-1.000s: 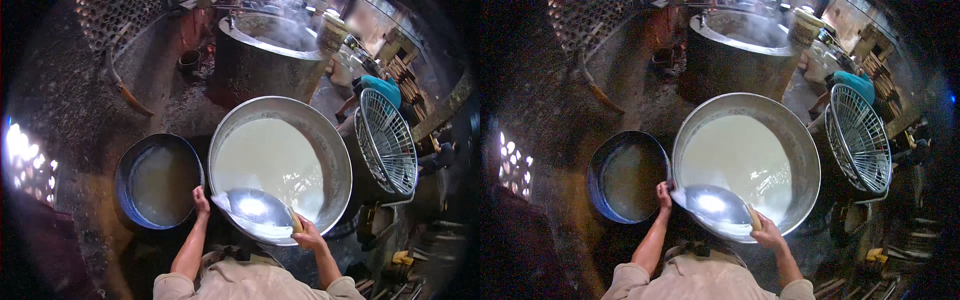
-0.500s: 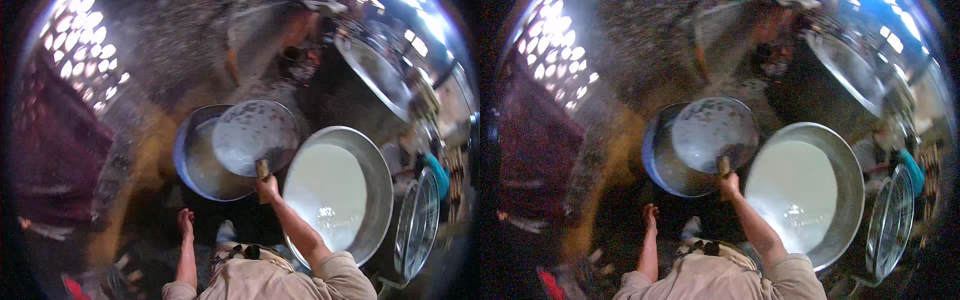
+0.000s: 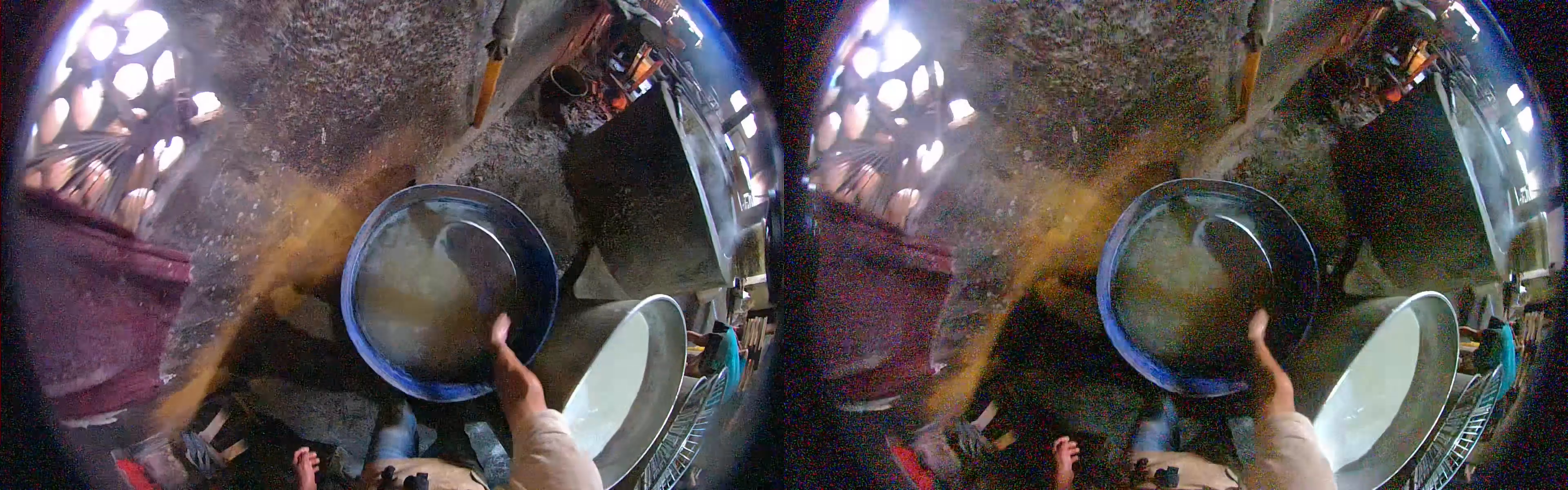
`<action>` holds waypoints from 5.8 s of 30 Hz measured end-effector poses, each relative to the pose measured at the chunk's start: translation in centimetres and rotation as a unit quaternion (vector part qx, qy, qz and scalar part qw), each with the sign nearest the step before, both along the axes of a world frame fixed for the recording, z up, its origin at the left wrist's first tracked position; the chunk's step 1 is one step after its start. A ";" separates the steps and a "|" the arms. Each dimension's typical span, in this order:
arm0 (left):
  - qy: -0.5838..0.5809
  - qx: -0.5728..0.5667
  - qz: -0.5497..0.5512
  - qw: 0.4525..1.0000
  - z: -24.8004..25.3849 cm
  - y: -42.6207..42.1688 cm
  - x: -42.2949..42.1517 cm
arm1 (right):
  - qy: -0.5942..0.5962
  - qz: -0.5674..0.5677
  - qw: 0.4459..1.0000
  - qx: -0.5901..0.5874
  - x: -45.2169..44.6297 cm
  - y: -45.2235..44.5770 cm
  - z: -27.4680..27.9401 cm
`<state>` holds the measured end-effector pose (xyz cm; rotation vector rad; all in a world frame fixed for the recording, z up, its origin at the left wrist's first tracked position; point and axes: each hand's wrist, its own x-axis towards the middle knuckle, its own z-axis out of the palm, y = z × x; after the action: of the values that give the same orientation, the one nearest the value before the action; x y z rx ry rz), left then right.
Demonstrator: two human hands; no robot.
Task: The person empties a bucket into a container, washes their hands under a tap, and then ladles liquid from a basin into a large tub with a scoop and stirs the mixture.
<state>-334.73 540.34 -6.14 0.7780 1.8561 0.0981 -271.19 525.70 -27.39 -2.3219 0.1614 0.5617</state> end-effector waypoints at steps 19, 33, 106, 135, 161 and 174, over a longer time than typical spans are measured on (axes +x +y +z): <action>-0.115 -0.085 0.046 0.989 1.7 -0.7 -0.8 | 0.380 0.202 0.826 0.363 -16.0 4.8 -1.9; -0.153 0.028 0.026 0.987 -7.7 4.1 11.2 | 0.372 0.152 0.891 0.213 -7.4 -14.9 33.0; -0.006 0.034 -0.068 0.997 6.1 8.2 5.1 | 0.172 0.296 0.835 0.430 -16.7 1.6 -9.5; -0.206 0.053 -0.228 0.950 6.2 -5.0 28.6 | 0.371 -0.059 0.891 0.256 -12.5 -35.2 41.8; -0.111 0.129 -0.427 0.888 10.4 -5.4 32.8 | 0.213 -0.522 0.626 0.538 -21.5 -38.8 13.4; -0.024 0.107 -0.323 0.940 7.5 -1.1 24.8 | 0.513 -0.098 0.463 0.716 -14.5 -24.4 34.3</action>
<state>-309.88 539.28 1.35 1.4865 1.4739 -0.1036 -285.69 501.30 6.87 -0.0835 0.3173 1.2280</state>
